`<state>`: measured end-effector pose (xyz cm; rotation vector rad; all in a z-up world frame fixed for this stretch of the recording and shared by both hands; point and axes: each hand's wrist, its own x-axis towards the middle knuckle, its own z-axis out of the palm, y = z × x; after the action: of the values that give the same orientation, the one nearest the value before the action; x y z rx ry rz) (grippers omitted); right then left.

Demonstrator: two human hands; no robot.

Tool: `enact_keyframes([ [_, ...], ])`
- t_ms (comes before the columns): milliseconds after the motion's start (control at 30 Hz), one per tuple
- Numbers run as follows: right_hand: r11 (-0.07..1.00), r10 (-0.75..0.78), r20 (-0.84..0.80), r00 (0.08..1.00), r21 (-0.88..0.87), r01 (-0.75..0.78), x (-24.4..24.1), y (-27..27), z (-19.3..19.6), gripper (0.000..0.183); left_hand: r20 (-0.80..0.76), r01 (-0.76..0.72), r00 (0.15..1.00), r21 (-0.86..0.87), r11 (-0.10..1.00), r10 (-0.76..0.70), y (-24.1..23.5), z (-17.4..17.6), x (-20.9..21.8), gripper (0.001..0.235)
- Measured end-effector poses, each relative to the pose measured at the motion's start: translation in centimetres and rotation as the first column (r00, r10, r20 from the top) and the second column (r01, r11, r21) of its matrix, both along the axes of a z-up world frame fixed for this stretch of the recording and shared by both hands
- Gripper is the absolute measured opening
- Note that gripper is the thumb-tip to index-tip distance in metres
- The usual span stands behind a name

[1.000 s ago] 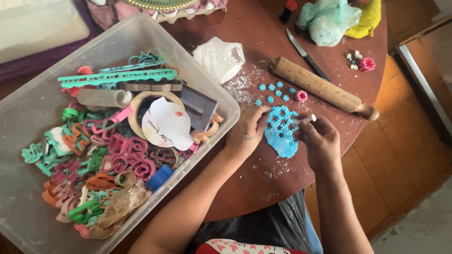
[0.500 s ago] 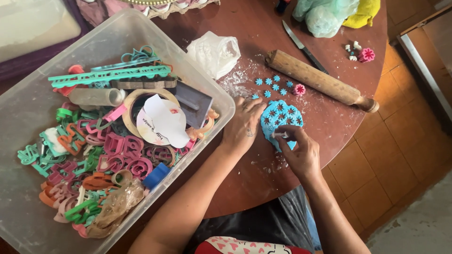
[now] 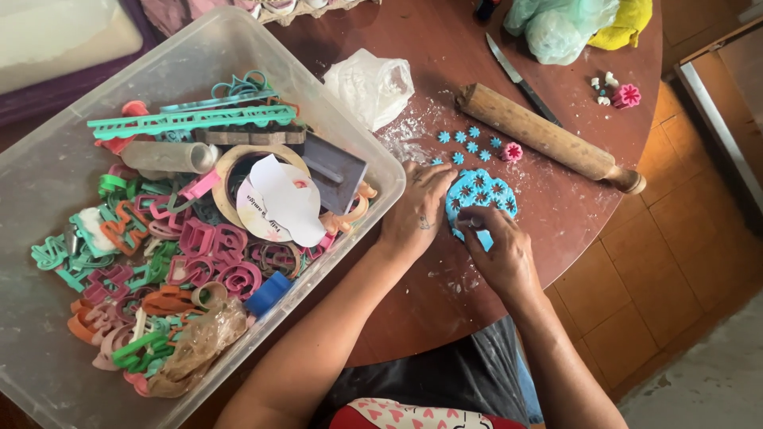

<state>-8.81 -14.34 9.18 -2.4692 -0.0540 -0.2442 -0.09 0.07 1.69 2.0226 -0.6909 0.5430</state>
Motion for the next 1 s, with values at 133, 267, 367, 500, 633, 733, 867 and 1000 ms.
enact_keyframes([
  [133, 0.994, 0.066, 0.015, 0.998, -0.085, -0.064, 0.6, 0.1, 0.0, 0.022, -0.035, 0.016, 0.999, -0.025, 1.000, -0.017, 0.4, 0.5, -0.1, 0.023],
  [267, 0.976, 0.137, -0.001, 0.991, -0.169, -0.135, 1.0, 0.7, 0.9, 0.016, -0.053, 0.009, 0.999, -0.031, 0.999, -0.011, 0.1, 0.1, -0.1, 0.022],
  [367, 0.960, 0.180, 0.034, 0.983, -0.224, -0.168, 0.6, -0.5, -0.8, 0.009, -0.074, 0.032, 0.997, -0.078, 0.996, -0.038, 0.3, 0.3, 0.0, 0.023],
  [500, 0.955, 0.187, 0.033, 0.982, -0.241, -0.174, 0.9, -1.0, -1.4, 0.008, -0.087, 0.004, 0.996, -0.081, 0.997, -0.012, 0.1, -0.1, -0.1, 0.022],
  [633, 0.985, 0.144, 0.008, 0.990, -0.100, -0.142, 0.8, -0.9, -0.9, 0.011, -0.094, 0.014, 0.995, -0.113, 0.993, -0.024, 0.1, 0.1, -0.2, 0.020],
  [733, 0.985, -0.028, -0.084, 0.996, 0.169, 0.042, 0.7, -0.8, 1.0, 0.018, -0.061, -0.002, 0.998, -0.122, 0.993, -0.005, 0.2, 0.8, -0.2, 0.017],
  [867, 0.795, -0.226, -0.233, 0.946, 0.517, 0.317, 0.8, -1.9, 1.7, 0.019, -0.064, 0.029, 0.997, -0.188, 0.982, -0.042, 0.2, 1.7, -0.4, 0.017],
  [1000, 0.620, -0.224, -0.220, 0.949, 0.719, 0.313, 1.8, -2.8, 0.0, 0.021, -0.090, 0.103, 0.988, -0.241, 0.965, -0.127, -0.9, 1.7, -0.5, 0.018],
])
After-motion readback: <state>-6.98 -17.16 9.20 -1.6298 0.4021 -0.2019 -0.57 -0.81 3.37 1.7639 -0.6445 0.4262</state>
